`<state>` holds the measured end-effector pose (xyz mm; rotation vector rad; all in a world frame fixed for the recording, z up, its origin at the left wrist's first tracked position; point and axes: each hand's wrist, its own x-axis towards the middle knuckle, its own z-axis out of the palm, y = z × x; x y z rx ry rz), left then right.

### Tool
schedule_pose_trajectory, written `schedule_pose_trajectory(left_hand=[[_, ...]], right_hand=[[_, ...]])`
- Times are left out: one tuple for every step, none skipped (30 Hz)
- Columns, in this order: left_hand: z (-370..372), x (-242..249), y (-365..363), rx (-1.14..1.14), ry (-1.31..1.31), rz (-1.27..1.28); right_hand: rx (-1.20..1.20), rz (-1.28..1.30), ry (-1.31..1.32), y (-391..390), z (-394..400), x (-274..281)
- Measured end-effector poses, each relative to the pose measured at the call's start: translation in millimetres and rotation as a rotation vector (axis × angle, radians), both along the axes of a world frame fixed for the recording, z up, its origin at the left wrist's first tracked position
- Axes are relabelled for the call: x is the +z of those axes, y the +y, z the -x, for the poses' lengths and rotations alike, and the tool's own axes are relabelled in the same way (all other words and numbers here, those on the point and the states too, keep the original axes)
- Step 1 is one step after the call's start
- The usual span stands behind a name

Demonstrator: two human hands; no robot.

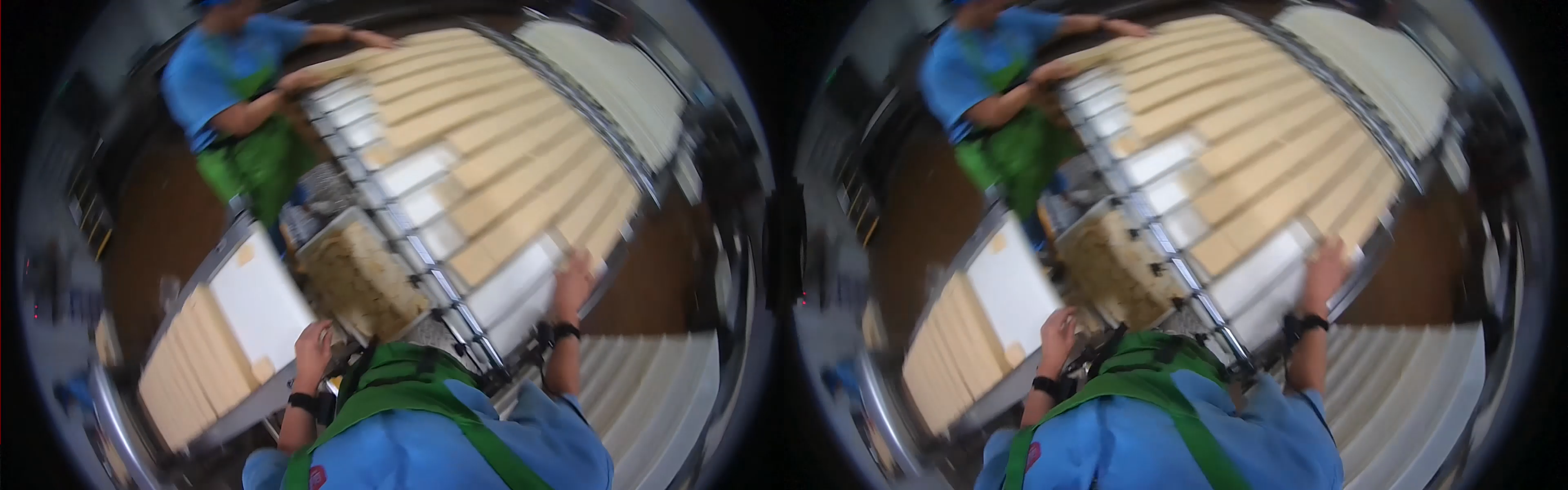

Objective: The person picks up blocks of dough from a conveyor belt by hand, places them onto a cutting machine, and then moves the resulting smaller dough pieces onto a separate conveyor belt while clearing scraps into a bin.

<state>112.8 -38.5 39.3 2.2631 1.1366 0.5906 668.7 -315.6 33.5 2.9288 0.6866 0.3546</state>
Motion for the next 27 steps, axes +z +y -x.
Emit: schedule_pose_trajectory(left_hand=[[6,3,1,0.083,-0.062,-0.071],[12,4,2,0.175,-0.106,-0.155],[19,7,2,0.301,-0.126,-0.227],[26,10,0,0.456,-0.171,-0.303],[37,12,-4,0.602,-0.217,-0.346],[52,8,-12,0.762,-0.206,-0.325],[69,-1,-19,0.946,-0.095,-0.345],[83,-9,-25,1.102,0.006,-0.347],[99,-17,-32,1.167,0.008,-0.349],[110,-27,-39,1.371,0.109,-0.262],[121,-33,-43,1.555,0.206,-0.156],[130,-37,-46,1.575,0.194,-0.142],[138,-39,-49,1.558,0.074,-0.049],[144,-40,-50,1.531,-0.044,0.041],[147,-40,-50,1.539,-0.057,0.052],[149,-37,-45,1.486,-0.109,0.049],[151,-33,-40,1.431,-0.162,0.042],[154,-33,-35,1.433,-0.174,0.05],[157,-32,-29,1.409,-0.16,0.042],[160,-31,-24,1.385,-0.146,0.033],[162,-29,-20,1.388,-0.155,0.038],[163,-27,-18,1.361,-0.148,0.088],[164,-23,-18,1.331,-0.139,0.137],[164,-20,-18,1.334,-0.143,0.142],[164,-18,-17,1.335,-0.156,0.156],[163,-15,-17,1.334,-0.17,0.172],[163,-13,-15,1.344,-0.176,0.204]], right_hand=[[0.07,0.043,-0.074,5,12,15],[0.069,0.141,0.017,6,5,17],[0.128,-0.28,0.28,-5,-18,0],[0.095,0.033,0.209,-10,-36,-9],[0.105,0.514,0.018,-6,-61,-25],[0.127,0.964,-0.08,-8,-106,-46],[0.093,0.527,-0.173,15,-93,-22],[0.032,0.419,-0.237,43,-75,9],[0.142,0.304,-0.264,82,-35,44],[0.231,0.19,-0.284,125,0,70],[0.544,-0.116,-0.166,166,10,67],[0.844,-0.417,-0.032,206,24,63],[1.01,-0.578,0.112,252,106,87],[1.104,-0.588,0.229,300,156,82],[1.24,-0.636,0.45,334,213,77],[1.28,-0.444,0.643,363,292,104],[1.478,-0.422,0.581,392,329,77],[1.579,-0.366,0.662,418,382,72],[1.697,-0.386,0.794,445,428,54],[1.801,-0.399,0.816,465,471,47],[1.865,-0.367,0.829,485,508,39],[1.927,-0.334,0.847,505,541,29],[1.924,-0.285,0.828,522,569,18],[1.919,-0.235,0.808,536,592,9],[1.919,-0.228,0.808,547,612,3],[1.883,-0.208,0.74,555,629,-2],[1.846,-0.187,0.67,563,641,-9]])
